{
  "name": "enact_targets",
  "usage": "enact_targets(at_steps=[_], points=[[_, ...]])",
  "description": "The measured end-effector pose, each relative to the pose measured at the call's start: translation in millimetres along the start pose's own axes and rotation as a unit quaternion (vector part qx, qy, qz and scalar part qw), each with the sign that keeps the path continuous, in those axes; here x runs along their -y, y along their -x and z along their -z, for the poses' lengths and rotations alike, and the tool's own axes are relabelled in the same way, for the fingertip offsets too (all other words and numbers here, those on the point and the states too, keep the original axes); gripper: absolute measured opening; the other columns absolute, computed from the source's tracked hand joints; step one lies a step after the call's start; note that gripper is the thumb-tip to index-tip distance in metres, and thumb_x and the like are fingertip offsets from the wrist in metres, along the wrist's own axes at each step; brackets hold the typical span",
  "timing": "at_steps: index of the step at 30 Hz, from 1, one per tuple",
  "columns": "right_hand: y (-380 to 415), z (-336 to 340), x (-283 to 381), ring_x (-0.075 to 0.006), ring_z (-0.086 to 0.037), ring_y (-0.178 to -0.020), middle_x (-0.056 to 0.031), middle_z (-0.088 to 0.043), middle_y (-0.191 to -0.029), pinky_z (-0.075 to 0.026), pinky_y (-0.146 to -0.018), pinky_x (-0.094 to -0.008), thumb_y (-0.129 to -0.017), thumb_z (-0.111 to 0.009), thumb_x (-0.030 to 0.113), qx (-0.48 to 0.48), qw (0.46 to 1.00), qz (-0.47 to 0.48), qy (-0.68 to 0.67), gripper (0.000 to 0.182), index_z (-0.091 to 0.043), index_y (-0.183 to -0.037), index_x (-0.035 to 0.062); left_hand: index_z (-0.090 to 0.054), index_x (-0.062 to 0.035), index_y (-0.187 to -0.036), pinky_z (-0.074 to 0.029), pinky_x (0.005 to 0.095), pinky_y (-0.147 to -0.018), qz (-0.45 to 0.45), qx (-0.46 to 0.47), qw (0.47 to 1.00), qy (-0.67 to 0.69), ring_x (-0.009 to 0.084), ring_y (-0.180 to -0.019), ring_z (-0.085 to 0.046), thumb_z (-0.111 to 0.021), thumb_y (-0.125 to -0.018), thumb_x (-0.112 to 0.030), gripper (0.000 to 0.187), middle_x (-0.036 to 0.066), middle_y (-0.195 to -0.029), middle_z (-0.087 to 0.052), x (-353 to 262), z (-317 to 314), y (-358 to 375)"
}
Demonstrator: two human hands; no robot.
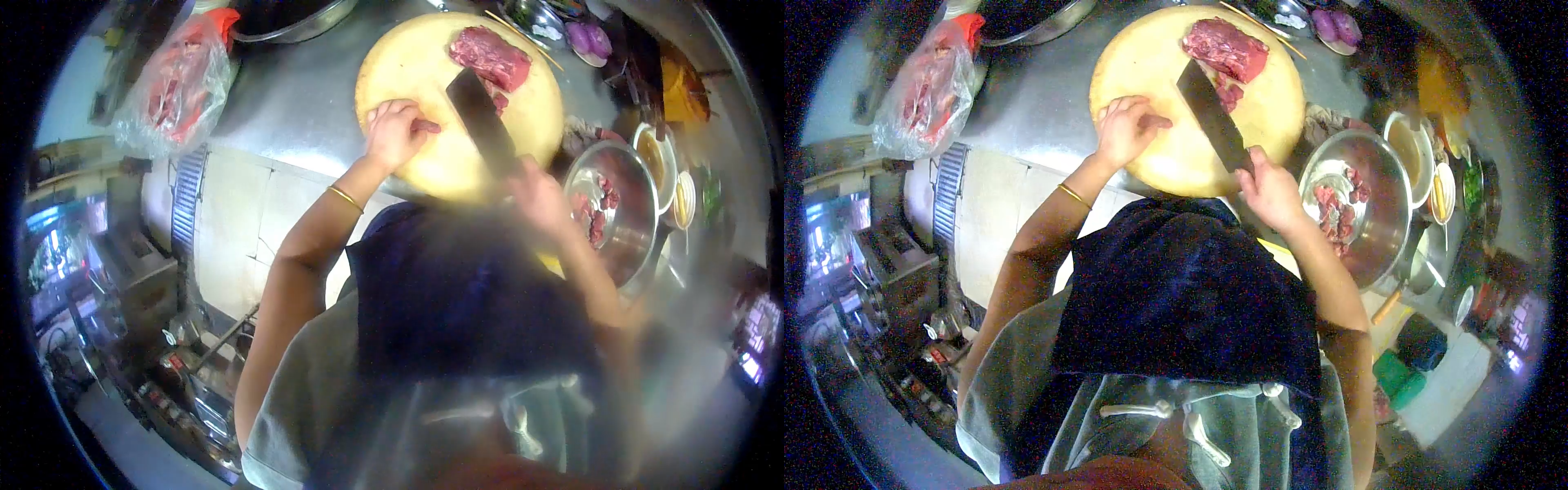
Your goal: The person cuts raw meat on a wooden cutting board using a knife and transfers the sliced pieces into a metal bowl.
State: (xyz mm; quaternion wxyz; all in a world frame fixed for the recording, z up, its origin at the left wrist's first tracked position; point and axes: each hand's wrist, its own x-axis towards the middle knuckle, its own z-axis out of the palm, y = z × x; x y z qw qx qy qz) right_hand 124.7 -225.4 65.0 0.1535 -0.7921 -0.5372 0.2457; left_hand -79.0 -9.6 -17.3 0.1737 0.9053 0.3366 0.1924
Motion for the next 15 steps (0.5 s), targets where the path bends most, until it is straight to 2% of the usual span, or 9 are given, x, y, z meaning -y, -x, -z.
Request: enact_targets(at_steps=[3, 6, 9, 12, 15], points=[[12, -12, 4, -0.0461, -0.065, -0.08, -0.0255, -0.065, -0.083, -0.05, -0.072, -0.0541, -0.093, -0.058, 0.026, -0.054, 0.998, -0.02, -0.006, 0.034, -0.046, -0.116, 0.0045, -0.071, -0.0182, -0.102, -0.044, 0.0393, -0.091, 0.113, 0.01, 0.987, 0.11, 0.0236, -0.102, -0.062, -0.074, -0.076, -0.026, 0.027, 0.003, -0.105, -0.067, -1, -12, -12], [21, -15, 6, -0.045, -0.065, -0.079, -0.024, -0.066, -0.083, -0.051, -0.071, -0.0536, -0.093, -0.057, 0.027, -0.049, 0.998, -0.034, -0.004, 0.032, -0.046, -0.116, 0.0064, -0.071, -0.0218, -0.103, -0.045, 0.0399, -0.087, -0.079, 0.032, 0.988, -0.127, 0.0219, -0.094, -0.063, -0.073, -0.079, -0.032, 0.026, 0.002, -0.096, -0.067, -7, -2, -8], [29, -17, 9, -0.0434, -0.065, -0.078, -0.0225, -0.066, -0.083, -0.051, -0.07, -0.0529, -0.093, -0.057, 0.027, -0.055, 0.998, -0.031, 0.006, 0.03, -0.047, -0.115, 0.0081, -0.071, -0.0225, -0.105, -0.045, 0.0407, -0.086, -0.192, -0.023, 0.98, -0.049, 0.0239, -0.091, -0.063, -0.073, -0.08, -0.033, 0.027, 0.003, -0.092, -0.066, -16, 8, 8], [35, -15, 18, -0.042, -0.066, -0.078, -0.0213, -0.067, -0.083, -0.052, -0.07, -0.0519, -0.092, -0.059, 0.026, -0.058, 0.998, -0.023, 0.02, 0.03, -0.048, -0.113, 0.0085, -0.071, -0.0219, -0.107, -0.045, 0.0408, -0.086, -0.143, 0.003, 0.99, 0.009, 0.0245, -0.093, -0.062, -0.07, -0.082, -0.029, 0.026, 0.002, -0.094, -0.066, -17, 12, 14], [29, 1, 30, -0.0413, -0.067, -0.079, -0.0203, -0.067, -0.083, -0.053, -0.07, -0.0513, -0.091, -0.06, 0.026, -0.014, 0.998, -0.017, 0.063, 0.03, -0.049, -0.112, 0.0084, -0.071, -0.0211, -0.108, -0.044, 0.0411, -0.087, -0.068, -0.057, 0.996, 0.025, 0.0251, -0.094, -0.062, -0.068, -0.084, -0.025, 0.025, 0.002, -0.095, -0.066, -4, -8, 13]])
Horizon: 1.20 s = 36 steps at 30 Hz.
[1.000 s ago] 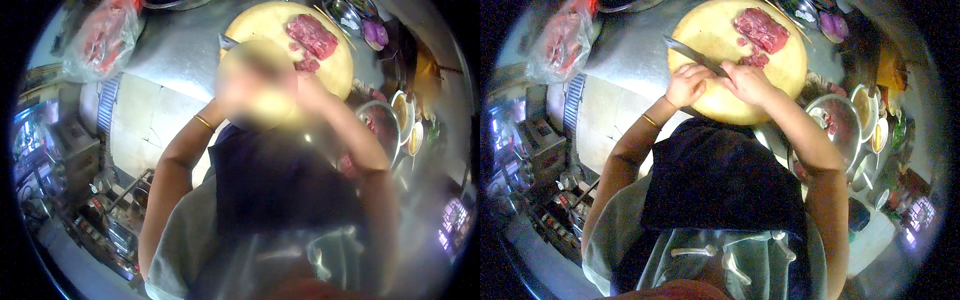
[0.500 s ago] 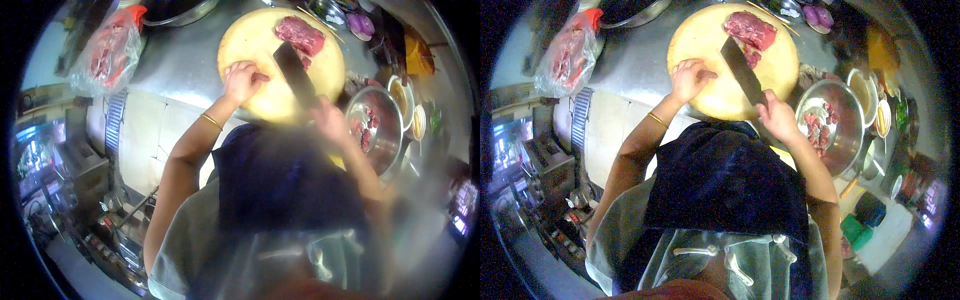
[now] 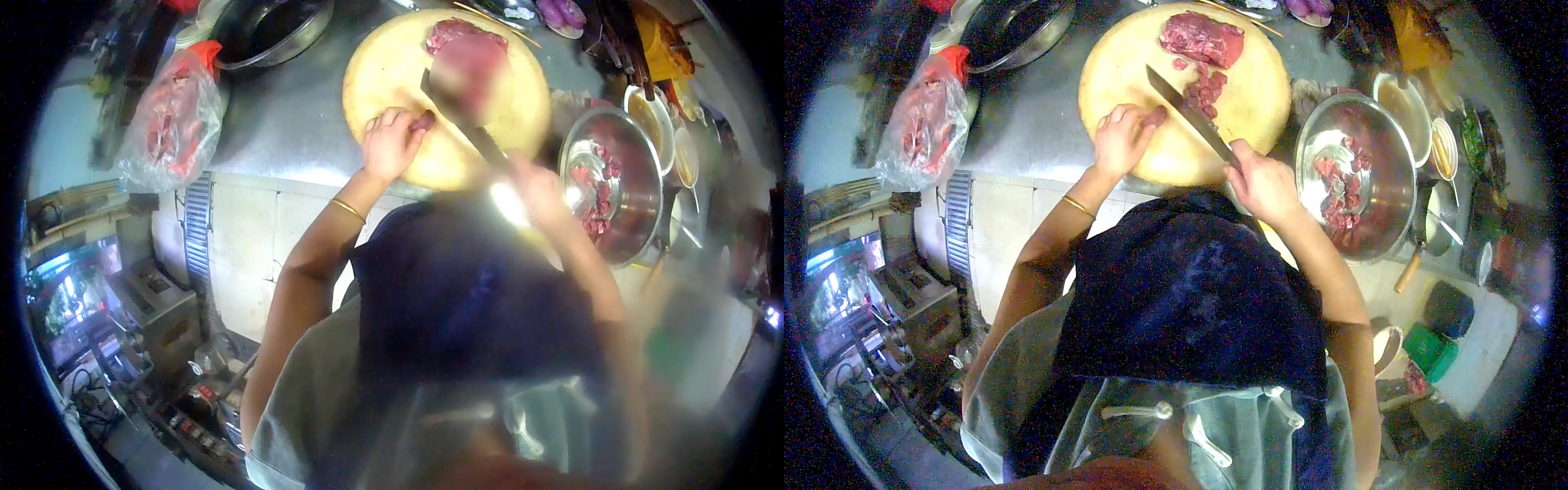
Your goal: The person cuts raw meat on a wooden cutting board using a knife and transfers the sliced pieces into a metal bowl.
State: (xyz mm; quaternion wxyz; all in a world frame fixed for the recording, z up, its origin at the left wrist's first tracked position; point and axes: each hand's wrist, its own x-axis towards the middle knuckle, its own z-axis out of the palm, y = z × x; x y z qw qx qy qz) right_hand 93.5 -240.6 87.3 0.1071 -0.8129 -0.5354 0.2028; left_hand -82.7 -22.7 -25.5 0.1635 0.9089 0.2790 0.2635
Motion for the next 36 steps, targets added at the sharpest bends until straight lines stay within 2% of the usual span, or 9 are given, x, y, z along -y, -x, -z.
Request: enact_targets(at_steps=[3, 12, 15, 20, 26, 29, 32, 35, 36], points=[[-4, 6, 5, -0.041, -0.067, -0.079, -0.0198, -0.068, -0.082, -0.053, -0.069, -0.0513, -0.09, -0.061, 0.027, 0.02, 0.999, 0.026, 0.017, 0.03, -0.05, -0.111, 0.0083, -0.069, -0.0167, -0.105, -0.042, 0.0403, -0.091, -0.1, 0.039, 0.994, -0.009, 0.0249, -0.097, -0.06, -0.067, -0.083, -0.023, 0.022, 0.003, -0.103, -0.065, 6, -3, 3], [-5, -1, 19, -0.0409, -0.067, -0.078, -0.0198, -0.068, -0.081, -0.053, -0.069, -0.0515, -0.091, -0.061, 0.027, 0.033, 0.999, 0.015, 0.014, 0.031, -0.05, -0.113, 0.0086, -0.07, -0.0171, -0.099, -0.042, 0.0406, -0.091, -0.043, 0.008, 0.999, 0.02, 0.0233, -0.1, -0.059, -0.065, -0.083, -0.022, 0.017, 0.002, -0.102, -0.064, 1, 3, 4], [-9, -8, 23, -0.0403, -0.068, -0.078, -0.0205, -0.068, -0.081, -0.054, -0.069, -0.0506, -0.09, -0.06, 0.026, 0.045, 0.997, 0.018, 0.053, 0.031, -0.05, -0.112, 0.0061, -0.07, -0.0162, -0.098, -0.042, 0.0404, -0.092, -0.054, 0.066, 0.996, -0.003, 0.0234, -0.102, -0.058, -0.064, -0.084, -0.022, 0.016, 0.002, -0.104, -0.064, 4, 2, 1], [-34, -17, 44, -0.0395, -0.069, -0.078, -0.0224, -0.068, -0.081, -0.054, -0.069, -0.0497, -0.09, -0.057, 0.024, 0.035, 0.998, 0.006, 0.05, 0.028, -0.049, -0.106, 0.0019, -0.07, -0.0146, -0.098, -0.041, 0.0403, -0.093, -0.047, 0.065, 0.997, -0.012, 0.0238, -0.101, -0.059, -0.062, -0.084, -0.022, 0.017, 0.002, -0.102, -0.065, 5, 1, -2], [-92, -32, 54, -0.0432, -0.066, -0.091, -0.0278, -0.066, -0.09, -0.051, -0.077, -0.0513, -0.092, -0.056, 0.018, 0.009, 0.999, 0.047, 0.003, 0.031, -0.047, -0.117, 0.0017, -0.069, -0.015, -0.096, -0.043, 0.0427, -0.09, -0.021, 0.038, 0.999, 0.014, 0.0278, -0.1, -0.06, -0.065, -0.082, -0.022, 0.016, 0.005, -0.103, -0.067, 8, -2, 5], [-70, -11, 50, -0.0429, -0.066, -0.091, -0.0277, -0.066, -0.091, -0.051, -0.078, -0.0514, -0.092, -0.056, 0.017, 0.09, 0.996, 0.0, -0.02, 0.029, -0.047, -0.116, 0.0026, -0.069, -0.0148, -0.096, -0.042, 0.0417, -0.091, -0.033, 0.031, 0.999, 0.025, 0.0271, -0.1, -0.06, -0.066, -0.08, -0.023, 0.018, 0.004, -0.104, -0.066, 19, -6, 8], [-37, -18, 11, -0.0418, -0.068, -0.082, -0.0223, -0.068, -0.082, -0.054, -0.07, -0.0515, -0.09, -0.06, 0.025, 0.051, 0.998, 0.017, -0.03, 0.03, -0.048, -0.109, 0.0056, -0.069, -0.0152, -0.094, -0.042, 0.0415, -0.091, -0.039, 0.016, 0.999, 0.026, 0.0263, -0.099, -0.059, -0.067, -0.079, -0.023, 0.018, 0.003, -0.102, -0.065, 22, -7, 10], [-14, -10, 23, -0.0411, -0.067, -0.083, -0.022, -0.068, -0.084, -0.054, -0.07, -0.0506, -0.09, -0.061, 0.025, 0.076, 0.995, -0.048, 0.044, 0.03, -0.048, -0.11, 0.0058, -0.069, -0.0161, -0.093, -0.042, 0.0418, -0.089, -0.028, 0.022, 0.999, 0.016, 0.0259, -0.098, -0.059, -0.068, -0.078, -0.024, 0.017, 0.003, -0.1, -0.064, 19, -6, 8], [-10, -9, 23, -0.0401, -0.068, -0.082, -0.022, -0.067, -0.084, -0.054, -0.069, -0.0499, -0.09, -0.061, 0.024, 0.071, 0.997, -0.019, 0.038, 0.03, -0.047, -0.109, 0.0059, -0.069, -0.0164, -0.092, -0.042, 0.0419, -0.089, -0.022, 0.026, 0.999, 0.01, 0.0257, -0.098, -0.058, -0.068, -0.078, -0.024, 0.016, 0.003, -0.099, -0.063, 17, -6, 7]])
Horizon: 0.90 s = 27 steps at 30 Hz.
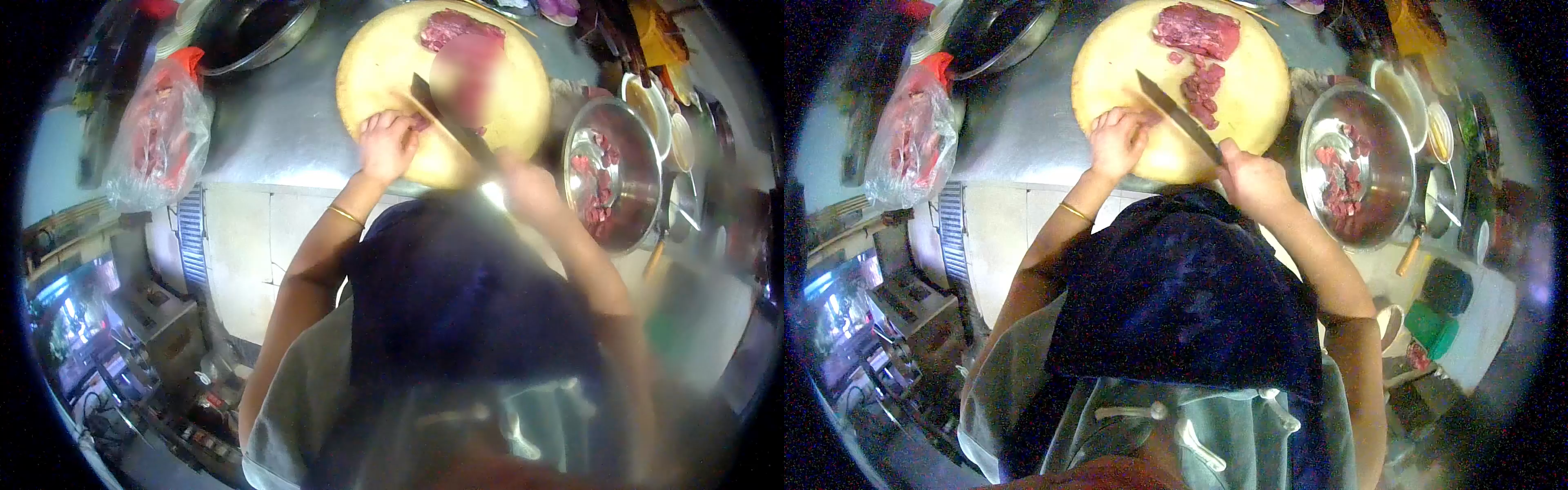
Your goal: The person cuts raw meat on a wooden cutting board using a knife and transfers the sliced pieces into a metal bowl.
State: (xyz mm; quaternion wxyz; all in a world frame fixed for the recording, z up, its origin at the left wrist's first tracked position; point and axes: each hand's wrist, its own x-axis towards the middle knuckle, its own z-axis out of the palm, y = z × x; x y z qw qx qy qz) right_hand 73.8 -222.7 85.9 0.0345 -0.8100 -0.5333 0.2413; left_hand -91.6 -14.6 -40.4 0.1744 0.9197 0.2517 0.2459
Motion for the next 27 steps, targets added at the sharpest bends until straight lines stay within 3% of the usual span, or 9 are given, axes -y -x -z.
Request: enact_targets(at_steps=[4, 7, 10, 13, 19, 22, 24, 27], points=[[6, 3, 19, -0.0403, -0.067, -0.082, -0.0214, -0.068, -0.083, -0.054, -0.069, -0.0502, -0.091, -0.06, 0.023, -0.008, 0.999, 0.029, -0.039, 0.028, -0.046, -0.107, 0.0047, -0.069, -0.0152, -0.092, -0.043, 0.0423, -0.087, -0.003, 0.018, 1.0, -0.006, 0.0282, -0.097, -0.059, -0.068, -0.078, -0.023, 0.016, 0.005, -0.099, -0.065, -5, 10, -3], [-2, 7, 33, -0.04, -0.068, -0.082, -0.0215, -0.068, -0.084, -0.054, -0.07, -0.0495, -0.091, -0.06, 0.022, 0.032, 0.998, -0.012, -0.054, 0.029, -0.046, -0.107, 0.0033, -0.069, -0.0142, -0.092, -0.043, 0.0424, -0.087, -0.007, 0.027, 0.999, -0.02, 0.0283, -0.096, -0.059, -0.069, -0.078, -0.024, 0.017, 0.006, -0.1, -0.065, -8, 11, -7], [-28, -7, 40, -0.0403, -0.068, -0.08, -0.0217, -0.068, -0.083, -0.054, -0.069, -0.05, -0.09, -0.06, 0.021, 0.005, 0.997, 0.013, -0.073, 0.03, -0.047, -0.108, 0.002, -0.068, -0.0136, -0.092, -0.043, 0.0423, -0.088, -0.001, 0.04, 0.999, -0.032, 0.0286, -0.096, -0.059, -0.069, -0.076, -0.024, 0.019, 0.006, -0.099, -0.065, -7, 12, -7], [-67, -22, 47, -0.0434, -0.066, -0.082, -0.0237, -0.066, -0.084, -0.052, -0.071, -0.0513, -0.09, -0.061, 0.018, -0.097, 0.988, 0.077, -0.093, 0.028, -0.05, -0.11, 0.0013, -0.066, -0.0133, -0.091, -0.042, 0.0423, -0.088, 0.002, 0.041, 0.998, -0.038, 0.0283, -0.096, -0.059, -0.07, -0.075, -0.025, 0.02, 0.006, -0.097, -0.064, -10, 11, -8], [-68, -21, 27, -0.0449, -0.064, -0.086, -0.0268, -0.065, -0.089, -0.051, -0.074, -0.0507, -0.092, -0.059, 0.021, -0.053, 0.987, 0.083, -0.125, 0.033, -0.05, -0.115, 0.0003, -0.064, -0.0142, -0.086, -0.041, 0.042, -0.088, 0.022, 0.025, 0.999, -0.03, 0.0269, -0.095, -0.058, -0.071, -0.073, -0.025, 0.018, 0.005, -0.092, -0.063, -10, 11, -6], [-16, -22, -17, -0.0442, -0.065, -0.085, -0.0248, -0.066, -0.088, -0.052, -0.074, -0.0506, -0.09, -0.062, 0.024, -0.04, 0.985, 0.048, -0.162, 0.038, -0.049, -0.12, 0.0039, -0.064, -0.0148, -0.086, -0.042, 0.0422, -0.088, 0.032, 0.012, 0.999, -0.025, 0.0275, -0.095, -0.059, -0.071, -0.074, -0.024, 0.017, 0.004, -0.092, -0.064, -10, 6, -3], [22, -16, -29, -0.0444, -0.065, -0.085, -0.0239, -0.067, -0.09, -0.052, -0.074, -0.05, -0.092, -0.061, 0.022, -0.032, 0.973, -0.025, -0.227, 0.038, -0.048, -0.122, 0.0046, -0.065, -0.0153, -0.09, -0.042, 0.043, -0.089, 0.036, 0.025, 0.999, -0.019, 0.0283, -0.097, -0.06, -0.07, -0.075, -0.022, 0.017, 0.004, -0.097, -0.066, -10, 7, -4], [53, -29, -37, -0.0446, -0.065, -0.084, -0.0236, -0.067, -0.088, -0.051, -0.073, -0.05, -0.092, -0.061, 0.019, -0.146, 0.962, -0.099, -0.207, 0.036, -0.046, -0.122, 0.0056, -0.067, -0.0149, -0.097, -0.042, 0.0456, -0.095, 0.074, 0.071, 0.986, 0.131, 0.0286, -0.105, -0.06, -0.065, -0.079, -0.016, 0.018, 0.003, -0.109, -0.069, -12, 6, -18]])
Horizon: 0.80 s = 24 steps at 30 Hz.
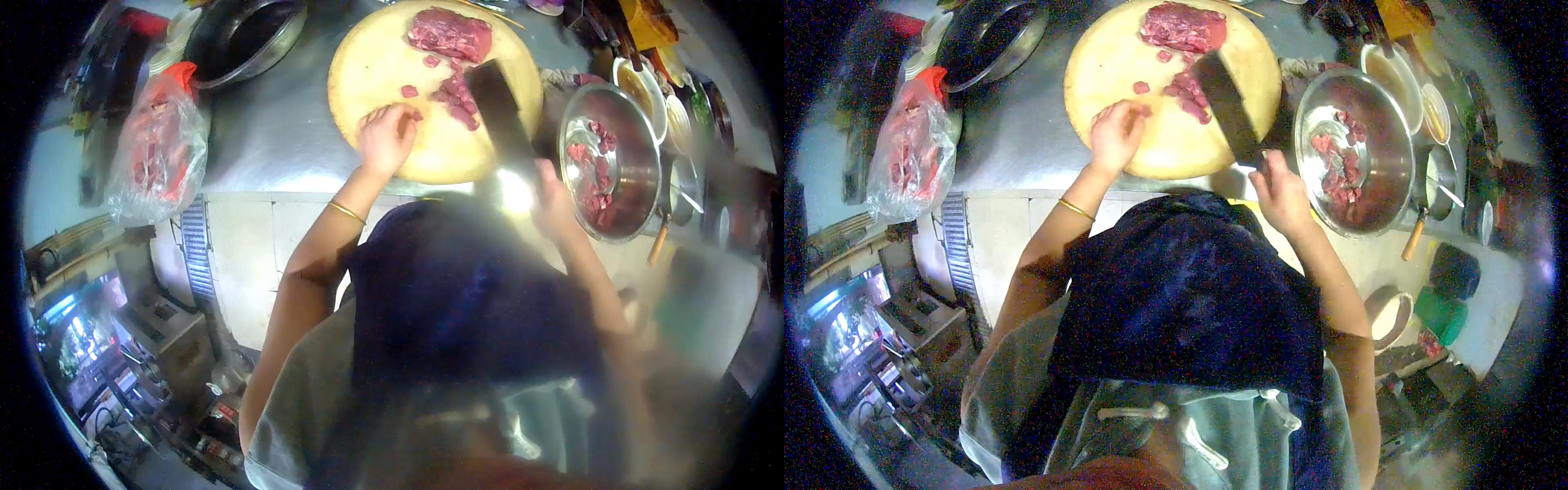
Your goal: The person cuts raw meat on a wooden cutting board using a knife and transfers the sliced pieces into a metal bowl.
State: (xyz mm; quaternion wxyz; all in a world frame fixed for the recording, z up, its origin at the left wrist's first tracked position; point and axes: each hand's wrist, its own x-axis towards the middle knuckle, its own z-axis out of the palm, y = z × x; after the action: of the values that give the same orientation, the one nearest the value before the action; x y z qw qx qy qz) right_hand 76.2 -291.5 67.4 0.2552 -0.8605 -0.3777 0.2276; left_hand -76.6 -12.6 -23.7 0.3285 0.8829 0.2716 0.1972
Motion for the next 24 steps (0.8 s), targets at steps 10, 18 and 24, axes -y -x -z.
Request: enact_targets(at_steps=[10, 18, 24], points=[[5, -12, -11, -0.0457, -0.064, -0.078, -0.024, -0.065, -0.082, -0.049, -0.07, -0.0534, -0.093, -0.059, 0.019, -0.086, 0.994, -0.059, -0.043, 0.033, -0.047, -0.119, 0.0046, -0.072, -0.0183, -0.1, -0.022, 0.0549, -0.117, -0.239, 0.076, 0.952, -0.178, 0.0282, -0.137, -0.039, -0.068, -0.081, -0.021, 0.02, 0.005, -0.133, -0.057, -44, -47, -35], [5, -3, -16, -0.0454, -0.064, -0.085, -0.0249, -0.064, -0.087, -0.051, -0.074, -0.0503, -0.093, -0.059, 0.018, -0.052, 0.992, 0.018, -0.11, 0.036, -0.047, -0.124, 0.0053, -0.061, -0.0119, -0.095, -0.054, 0.0431, -0.085, 0.101, -0.044, 0.871, 0.478, 0.0203, -0.088, -0.065, -0.065, -0.091, -0.015, 0.006, 0.005, -0.096, -0.066, -13, -41, -29], [2, 30, 31, -0.0432, -0.064, -0.091, -0.0247, -0.064, -0.089, -0.049, -0.079, -0.048, -0.091, -0.06, 0.016, 0.133, 0.987, 0.085, -0.036, 0.032, -0.051, -0.121, 0.005, -0.058, -0.008, -0.1, -0.052, 0.0278, -0.067, 0.33, -0.121, 0.765, 0.539, 0.0127, -0.077, -0.061, -0.066, -0.091, -0.013, 0.013, 0.003, -0.09, -0.065, 21, 25, -22]])
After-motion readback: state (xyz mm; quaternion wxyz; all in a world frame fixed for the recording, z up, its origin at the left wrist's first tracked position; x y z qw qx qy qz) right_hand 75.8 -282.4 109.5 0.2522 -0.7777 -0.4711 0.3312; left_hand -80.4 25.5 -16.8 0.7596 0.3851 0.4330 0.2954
